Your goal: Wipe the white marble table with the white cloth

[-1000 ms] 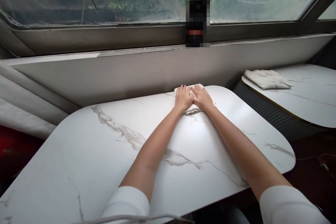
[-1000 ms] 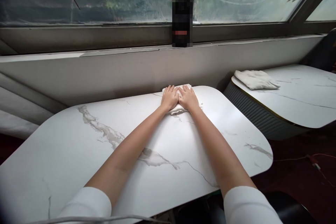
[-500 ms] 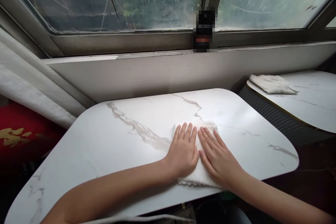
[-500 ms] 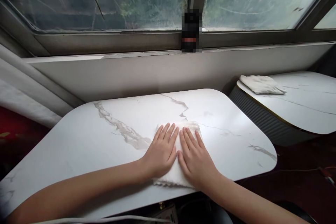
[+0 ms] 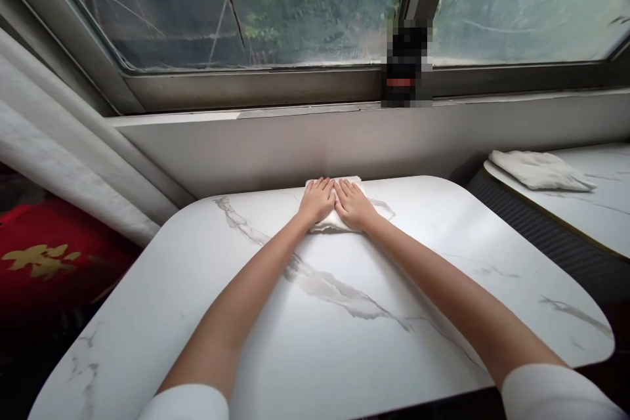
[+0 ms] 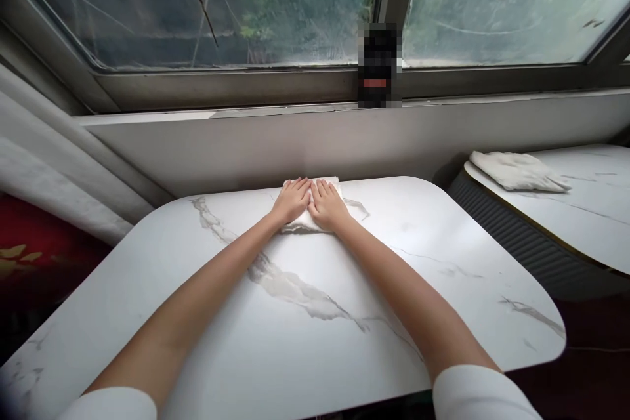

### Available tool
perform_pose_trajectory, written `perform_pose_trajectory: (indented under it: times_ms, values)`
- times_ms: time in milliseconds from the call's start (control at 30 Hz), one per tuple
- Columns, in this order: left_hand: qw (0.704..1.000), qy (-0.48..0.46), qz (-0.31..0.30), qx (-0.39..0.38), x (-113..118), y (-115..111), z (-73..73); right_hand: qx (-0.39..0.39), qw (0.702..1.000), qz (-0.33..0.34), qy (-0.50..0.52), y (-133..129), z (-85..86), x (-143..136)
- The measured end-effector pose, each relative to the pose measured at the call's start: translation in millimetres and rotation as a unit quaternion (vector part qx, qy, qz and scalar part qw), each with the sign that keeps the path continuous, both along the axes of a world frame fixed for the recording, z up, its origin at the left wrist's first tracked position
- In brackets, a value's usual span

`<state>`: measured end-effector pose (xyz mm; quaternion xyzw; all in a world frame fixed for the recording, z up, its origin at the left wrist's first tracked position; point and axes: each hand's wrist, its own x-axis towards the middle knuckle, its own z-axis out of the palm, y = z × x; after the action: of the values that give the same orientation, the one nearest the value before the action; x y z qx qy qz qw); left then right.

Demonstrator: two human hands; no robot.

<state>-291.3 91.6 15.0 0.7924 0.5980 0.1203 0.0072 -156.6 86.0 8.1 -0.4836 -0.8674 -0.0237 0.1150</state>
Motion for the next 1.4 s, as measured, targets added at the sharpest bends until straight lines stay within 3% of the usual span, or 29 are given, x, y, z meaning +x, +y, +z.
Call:
perform_pose_trajectory:
  times_ms: [133,233,333,433,567,667,733,800,1033,1133,1267,1400]
  values:
    - [1.000,0.007,0.003,0.006,-5.1,5.3,-0.2,0.001,1.000,-0.010,0.002,6.8,1.7,-4.6]
    - [1.000,0.020,0.003,0.016,-3.4,-16.6,-2.3,0.002,1.000,-0.003,0.011,-15.1,1.4,-1.3]
    - [0.999,0.031,-0.014,0.036,-3.9,-62.6,-5.0,0.000,1.000,0.007,0.024,-63.6,-0.1,0.7]
    - [0.997,0.031,-0.052,0.054,-9.4,-128.7,-7.0,-0.004,0.999,0.007,0.047,-132.8,-1.4,0.2]
    - [0.994,0.036,-0.079,0.062,-23.2,-217.7,-7.2,-0.015,0.995,0.073,0.066,-219.7,1.1,-1.5]
    - [0.993,0.044,-0.088,0.063,-36.5,-251.9,-7.3,-0.026,0.989,0.124,0.072,-247.0,4.6,-7.0]
    - [0.995,0.037,-0.072,0.058,-47.4,-249.1,-8.2,-0.039,0.987,0.138,0.074,-239.4,6.1,-16.1]
    - [0.998,0.025,-0.045,0.046,-61.7,-226.3,-9.2,-0.051,0.986,0.139,0.076,-213.4,6.5,-31.2]
    - [1.000,0.004,0.003,0.012,-135.6,-84.8,-5.8,-0.053,0.990,0.088,0.093,-80.6,3.7,-116.5]
    - [1.000,0.008,0.017,0.003,-161.0,-46.8,-2.8,-0.055,0.992,0.074,0.087,-45.5,3.4,-147.2]
    - [0.999,0.023,0.040,0.004,-178.2,-36.4,-2.0,-0.061,0.992,0.084,0.076,-30.0,4.6,-167.3]
    - [0.998,0.037,0.036,0.031,-185.0,-68.7,-6.9,-0.049,0.990,0.107,0.080,-55.9,4.0,-168.6]
